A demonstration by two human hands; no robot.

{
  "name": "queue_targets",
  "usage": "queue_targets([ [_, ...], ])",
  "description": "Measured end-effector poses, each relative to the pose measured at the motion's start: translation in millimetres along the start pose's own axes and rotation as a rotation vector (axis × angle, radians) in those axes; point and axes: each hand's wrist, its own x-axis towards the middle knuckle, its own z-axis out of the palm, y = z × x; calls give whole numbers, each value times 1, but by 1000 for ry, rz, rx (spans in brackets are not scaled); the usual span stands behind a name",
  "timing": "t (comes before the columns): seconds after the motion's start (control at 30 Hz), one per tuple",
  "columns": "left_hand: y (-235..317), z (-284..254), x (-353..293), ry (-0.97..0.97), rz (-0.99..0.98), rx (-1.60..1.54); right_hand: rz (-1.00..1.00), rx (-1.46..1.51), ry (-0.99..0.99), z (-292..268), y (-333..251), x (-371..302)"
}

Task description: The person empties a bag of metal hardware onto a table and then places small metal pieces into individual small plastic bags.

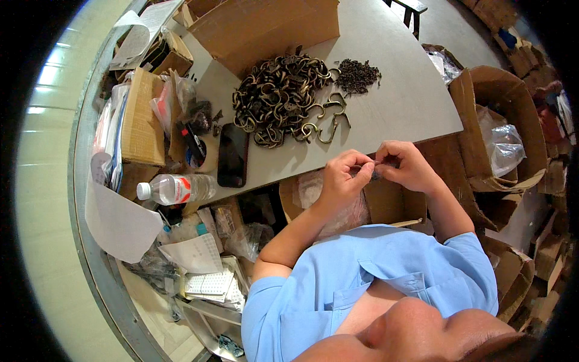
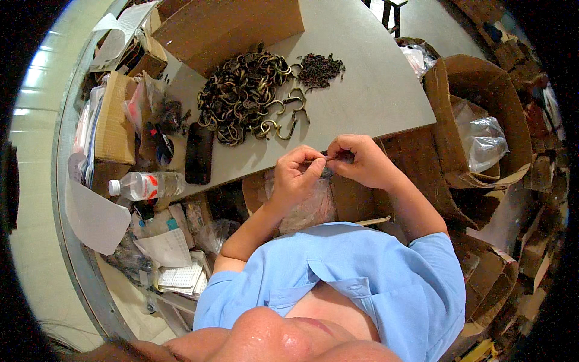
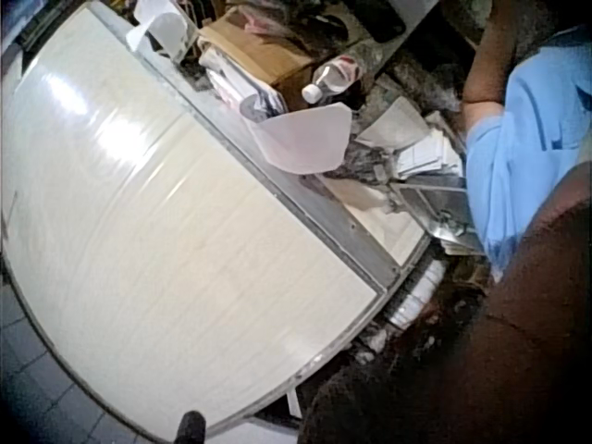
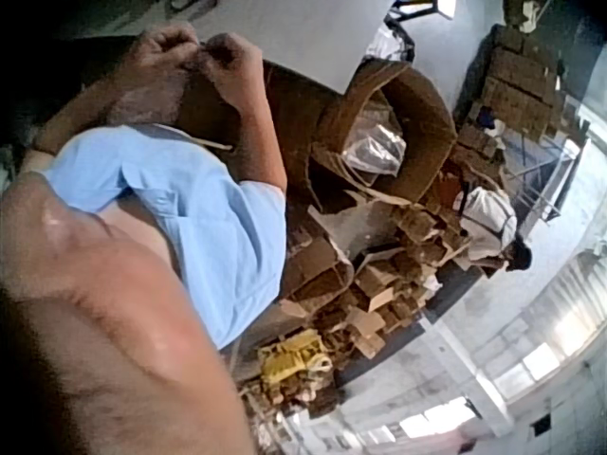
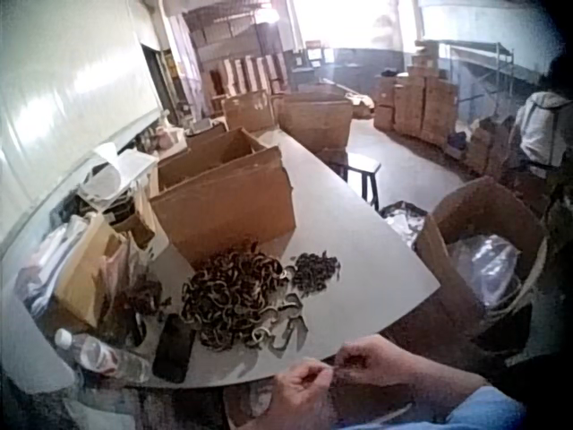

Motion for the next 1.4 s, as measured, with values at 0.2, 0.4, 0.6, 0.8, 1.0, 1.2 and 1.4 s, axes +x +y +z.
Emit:
queue_targets([
  [0.2, 4, -13, 5, 4, -138, -88, -66, -19, -6, -6, 5, -2],
  [0.4, 43, -73, 67, 185, 102, 12, -57, 282, 213, -28, 36, -4],
  [0.6, 154, -98, 155, 536, 425, -390, -5, 113, 339, -16, 65, 3],
  [0.8, 72, -49, 82, -617, 110, 492, 3, 37, 303, -21, 63, 2],
  [1.0, -111, -5, -28, -831, -279, 1260, -121, 7, 294, -19, 70, 6],
  [1.2, -131, -12, -25, -946, -344, 1218, -140, -138, 305, -7, 68, -1],
  [1.4, -95, -41, -31, -715, -273, 710, -135, -272, 149, 9, 57, -16],
])
